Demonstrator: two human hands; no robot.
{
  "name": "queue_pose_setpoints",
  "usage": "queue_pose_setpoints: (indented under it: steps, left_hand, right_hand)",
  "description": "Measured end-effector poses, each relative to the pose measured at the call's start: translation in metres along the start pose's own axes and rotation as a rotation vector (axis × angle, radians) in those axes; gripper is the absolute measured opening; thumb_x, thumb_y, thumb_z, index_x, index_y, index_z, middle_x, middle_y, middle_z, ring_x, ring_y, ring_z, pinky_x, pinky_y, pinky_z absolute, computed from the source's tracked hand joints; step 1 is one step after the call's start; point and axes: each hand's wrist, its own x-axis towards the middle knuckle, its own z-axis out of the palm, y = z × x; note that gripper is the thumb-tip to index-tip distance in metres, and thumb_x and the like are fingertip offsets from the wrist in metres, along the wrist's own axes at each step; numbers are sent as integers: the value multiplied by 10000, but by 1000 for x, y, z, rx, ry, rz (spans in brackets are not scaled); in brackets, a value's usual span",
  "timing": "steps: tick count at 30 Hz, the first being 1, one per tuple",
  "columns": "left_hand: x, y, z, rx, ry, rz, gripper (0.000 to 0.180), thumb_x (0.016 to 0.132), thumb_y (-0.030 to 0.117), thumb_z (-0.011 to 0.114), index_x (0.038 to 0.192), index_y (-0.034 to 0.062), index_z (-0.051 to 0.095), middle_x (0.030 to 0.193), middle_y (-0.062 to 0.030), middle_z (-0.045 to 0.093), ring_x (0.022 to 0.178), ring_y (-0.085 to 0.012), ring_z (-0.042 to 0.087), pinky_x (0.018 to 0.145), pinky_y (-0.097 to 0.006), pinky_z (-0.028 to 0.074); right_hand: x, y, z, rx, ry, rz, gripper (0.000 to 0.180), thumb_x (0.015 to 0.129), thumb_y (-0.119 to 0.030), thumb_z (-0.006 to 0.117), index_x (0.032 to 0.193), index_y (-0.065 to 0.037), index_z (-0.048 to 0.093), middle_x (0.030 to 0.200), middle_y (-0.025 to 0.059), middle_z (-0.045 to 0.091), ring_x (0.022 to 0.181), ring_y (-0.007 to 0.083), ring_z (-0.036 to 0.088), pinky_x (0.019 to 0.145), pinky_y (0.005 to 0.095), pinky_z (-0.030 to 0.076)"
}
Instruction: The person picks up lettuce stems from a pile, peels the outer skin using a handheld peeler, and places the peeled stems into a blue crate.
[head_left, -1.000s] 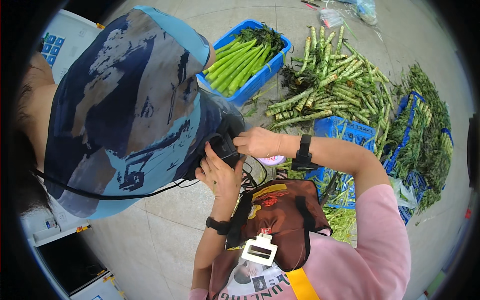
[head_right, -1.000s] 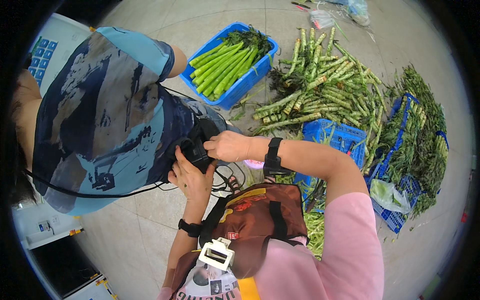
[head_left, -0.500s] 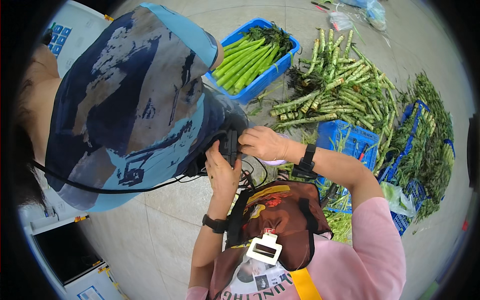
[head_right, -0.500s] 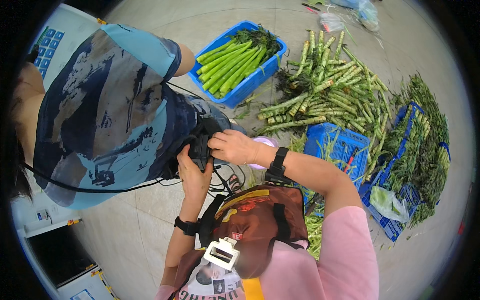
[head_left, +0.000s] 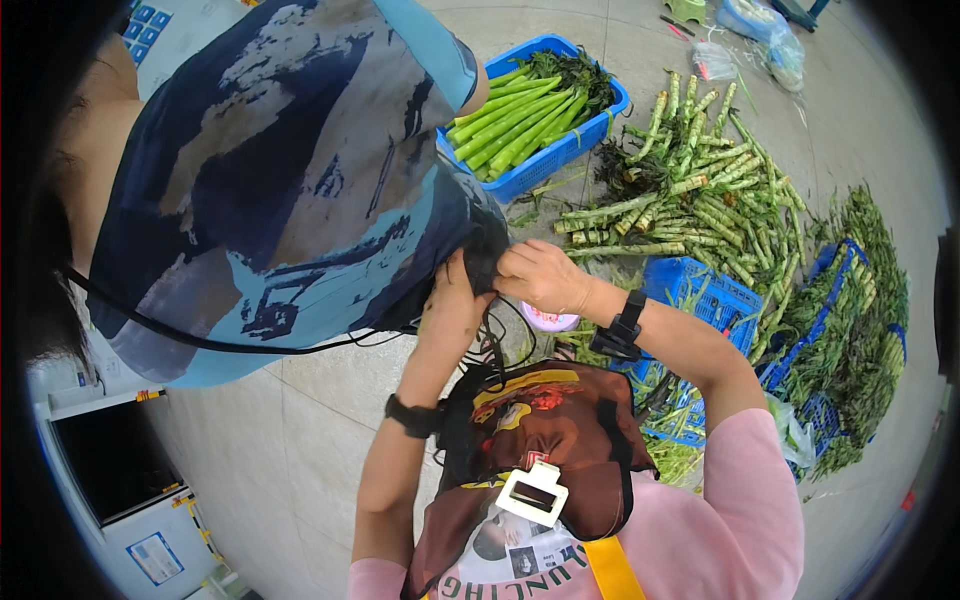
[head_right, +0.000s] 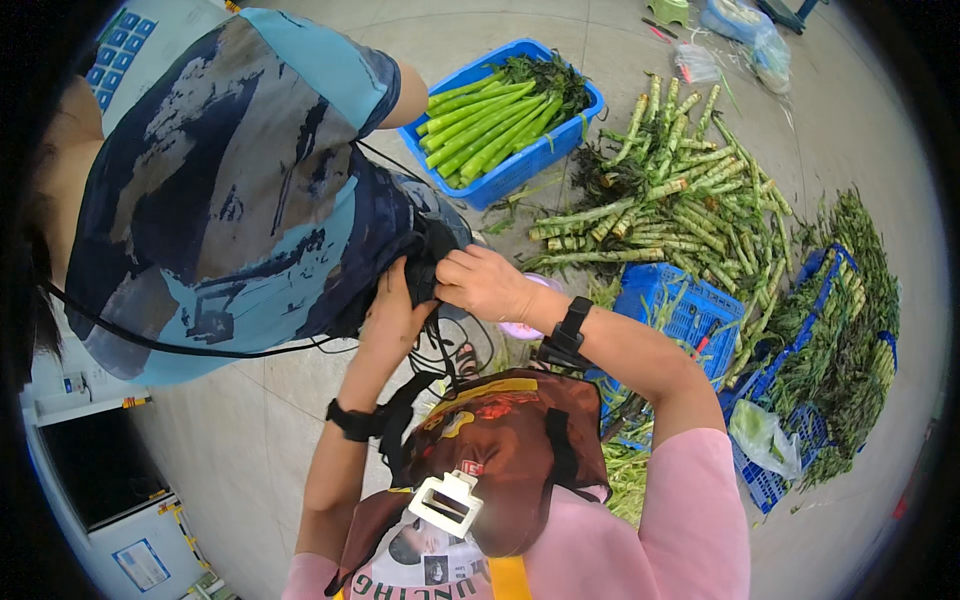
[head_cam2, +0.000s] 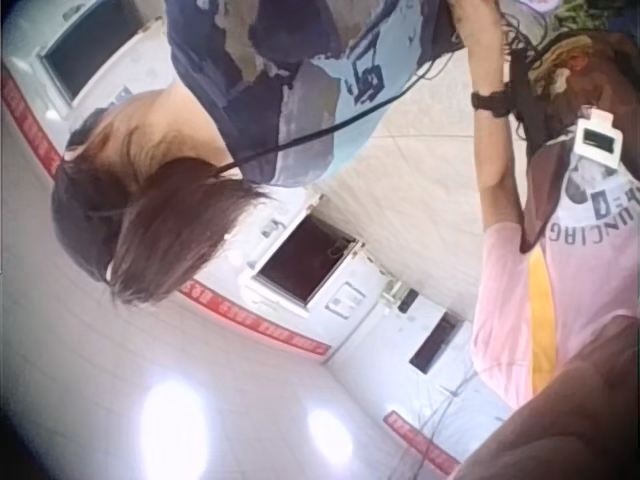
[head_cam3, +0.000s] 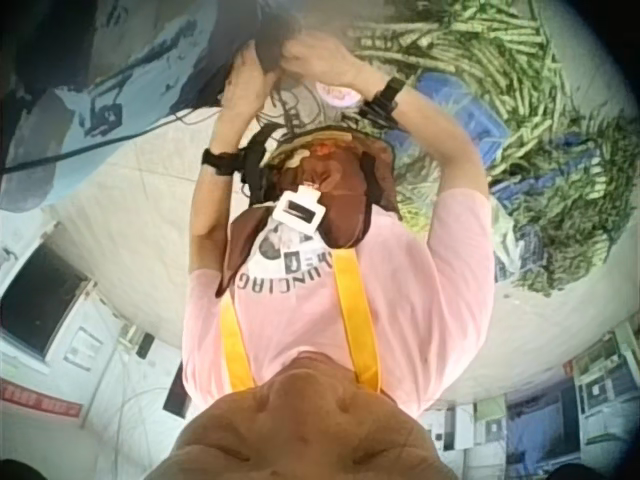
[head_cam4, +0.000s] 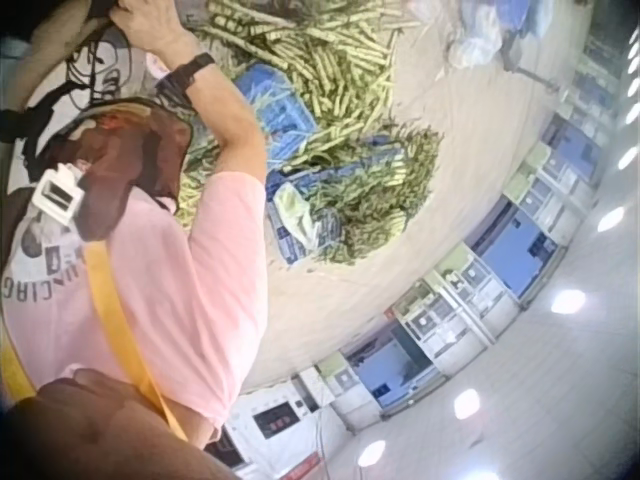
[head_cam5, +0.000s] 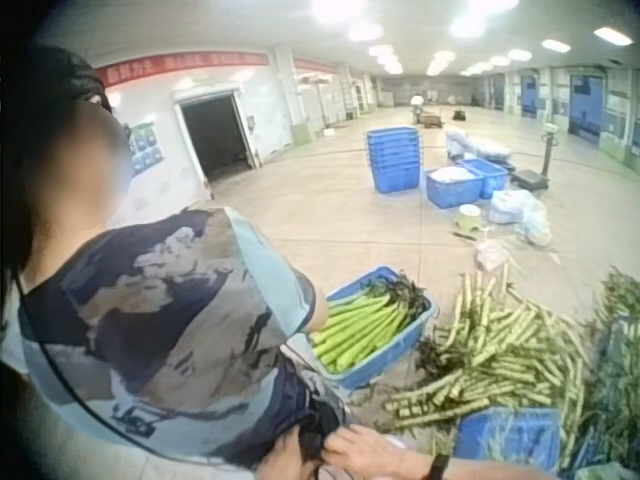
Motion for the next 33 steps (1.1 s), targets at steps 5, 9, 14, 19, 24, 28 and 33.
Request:
queue_pose_setpoints:
  steps: [5, 9, 14, 19, 24, 28, 33]
  left_hand:
    - [-41, -14, -62, -167, -251, 223, 762, 795, 153, 729, 1426, -14, 335, 1394, -242, 438, 1275, -361, 459, 1019, -410, 408]
    - [-59, -31, -72, -290, -496, 102, 786, 790, 148, 734, 1447, 8, 327, 1374, -221, 479, 1293, -323, 456, 1053, -374, 378]
    - [-59, -15, -33, -94, -322, 152, 1043, 736, 253, 790, 1510, 34, 127, 1489, -256, 222, 1355, -423, 329, 1073, -408, 364]
    - [-42, -9, -30, 53, -134, 207, 1080, 680, 279, 816, 1486, -24, 166, 1463, -247, 271, 1298, -423, 404, 1005, -420, 435]
    - [-26, -8, -11, 171, -285, 188, 1054, 672, 304, 807, 1459, -67, 213, 1511, -261, 226, 1265, -390, 472, 963, -417, 479]
    - [-23, -3, 16, 194, -290, 121, 962, 722, 279, 779, 1431, -99, 250, 1534, -276, 186, 1292, -390, 446, 1003, -411, 450]
    - [-40, -8, 1, -18, -54, 303, 839, 771, 213, 752, 1414, -87, 306, 1500, -274, 275, 1298, -393, 439, 1060, -396, 396]
  right_hand:
    - [0, 5, 4, 6, -73, 51, 127, 717, -169, 587, 811, -119, 658, 791, 22, 476, 760, 191, 546, 643, 306, 438]
    - [4, 8, 6, -20, -157, -47, 133, 716, -175, 594, 822, -115, 644, 794, 14, 482, 702, 179, 552, 607, 308, 459]
    - [21, 9, -1, 69, -113, -131, 134, 726, -189, 645, 828, -104, 631, 767, 10, 473, 663, 166, 553, 571, 304, 471]
    - [36, 7, -12, 61, -69, -159, 113, 731, -189, 654, 801, -103, 628, 755, 7, 466, 659, 165, 549, 562, 303, 470]
    - [38, 10, -7, -32, -170, -191, 113, 736, -201, 667, 759, -100, 621, 758, 9, 473, 654, 162, 549, 564, 310, 469]
    - [23, 10, -6, 84, -253, 59, 100, 790, -182, 655, 839, -101, 623, 814, 49, 525, 721, 238, 590, 592, 356, 479]
    - [11, 27, -2, 272, 27, 731, 230, 825, -76, 608, 1054, -99, 619, 991, 107, 597, 878, 342, 609, 704, 424, 499]
